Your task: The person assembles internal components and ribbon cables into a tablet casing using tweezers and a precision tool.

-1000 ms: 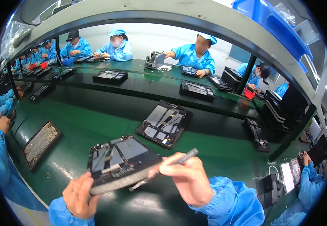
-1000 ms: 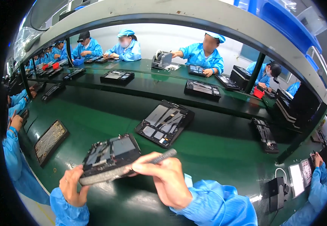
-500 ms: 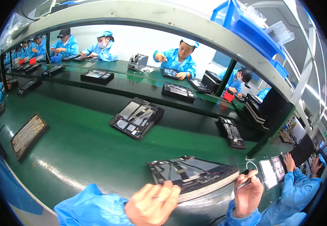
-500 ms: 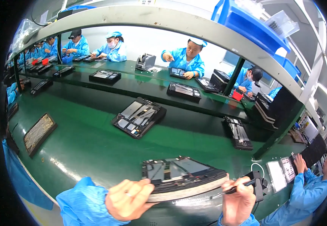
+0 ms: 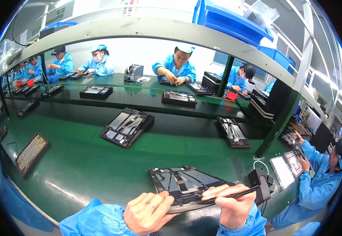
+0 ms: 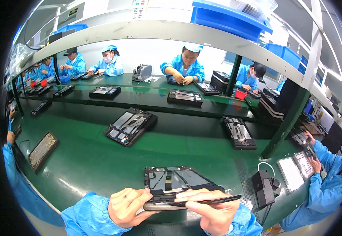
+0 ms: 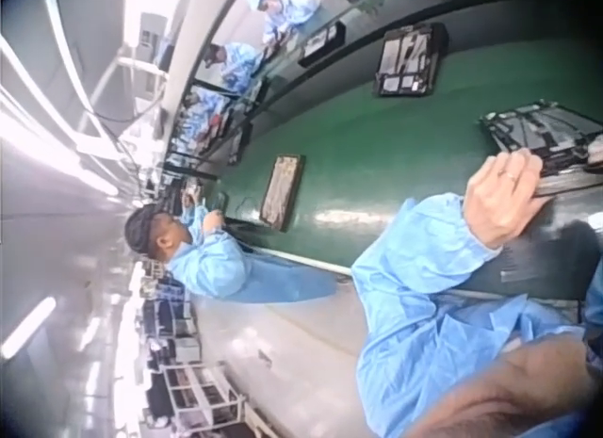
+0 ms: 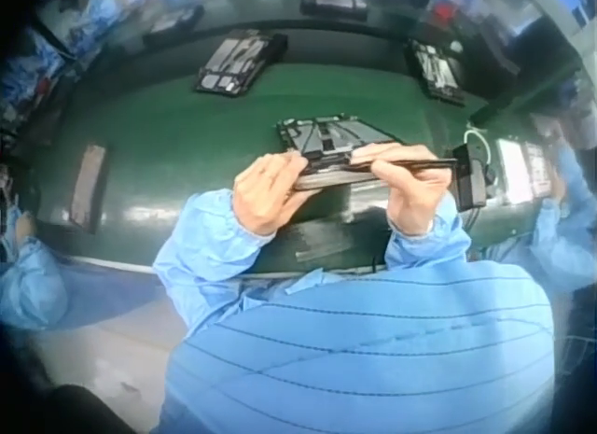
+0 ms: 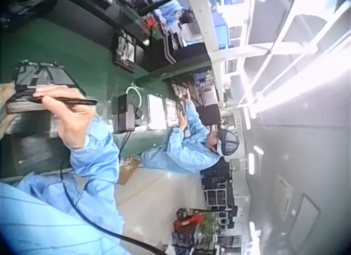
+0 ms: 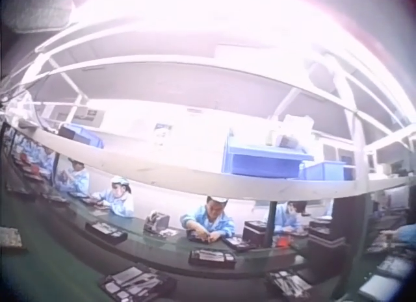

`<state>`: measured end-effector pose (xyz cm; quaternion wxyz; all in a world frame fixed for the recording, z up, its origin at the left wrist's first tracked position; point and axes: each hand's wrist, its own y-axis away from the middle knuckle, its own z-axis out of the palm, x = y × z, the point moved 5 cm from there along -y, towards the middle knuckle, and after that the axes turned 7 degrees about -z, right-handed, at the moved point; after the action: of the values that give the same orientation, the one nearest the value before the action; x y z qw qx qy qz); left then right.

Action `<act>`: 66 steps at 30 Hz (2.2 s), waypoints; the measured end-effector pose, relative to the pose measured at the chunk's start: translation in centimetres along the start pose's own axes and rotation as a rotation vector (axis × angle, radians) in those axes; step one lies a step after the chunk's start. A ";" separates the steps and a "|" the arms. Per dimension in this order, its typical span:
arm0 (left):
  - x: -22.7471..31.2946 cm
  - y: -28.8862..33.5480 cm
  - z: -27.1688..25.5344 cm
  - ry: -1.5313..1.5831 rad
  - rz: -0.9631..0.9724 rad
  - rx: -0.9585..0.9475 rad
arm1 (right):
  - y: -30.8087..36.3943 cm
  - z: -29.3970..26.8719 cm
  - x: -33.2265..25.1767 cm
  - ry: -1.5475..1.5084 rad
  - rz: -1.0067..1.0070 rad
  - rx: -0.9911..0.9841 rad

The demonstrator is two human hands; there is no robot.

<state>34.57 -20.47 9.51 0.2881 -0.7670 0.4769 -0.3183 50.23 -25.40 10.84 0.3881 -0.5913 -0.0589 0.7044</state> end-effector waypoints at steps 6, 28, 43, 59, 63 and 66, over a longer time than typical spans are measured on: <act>1.4 -1.2 1.8 -0.060 -0.016 0.014 | -0.7 -2.5 0.2 0.014 0.029 0.022; 3.0 -3.3 5.4 -0.076 -0.011 -0.026 | -2.9 -7.2 1.8 -0.143 -0.035 -0.157; 2.9 -3.8 7.7 -0.065 -0.013 -0.051 | -3.5 -8.8 2.9 -0.043 0.011 -0.037; 5.0 -5.2 12.5 -0.049 0.061 -0.035 | -5.1 -14.3 3.6 -0.098 -0.102 -0.204; 5.8 -5.3 13.3 -0.078 0.190 -0.061 | -5.3 -15.2 3.3 -0.066 -0.025 -0.132; 6.4 -5.8 14.3 -0.070 0.159 -0.057 | -5.7 -16.3 3.1 -0.049 0.036 -0.083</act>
<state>50.84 -22.16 6.22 0.3070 -0.7451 0.5349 -0.2538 67.23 -25.67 6.70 0.3490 -0.5906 -0.0869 0.7224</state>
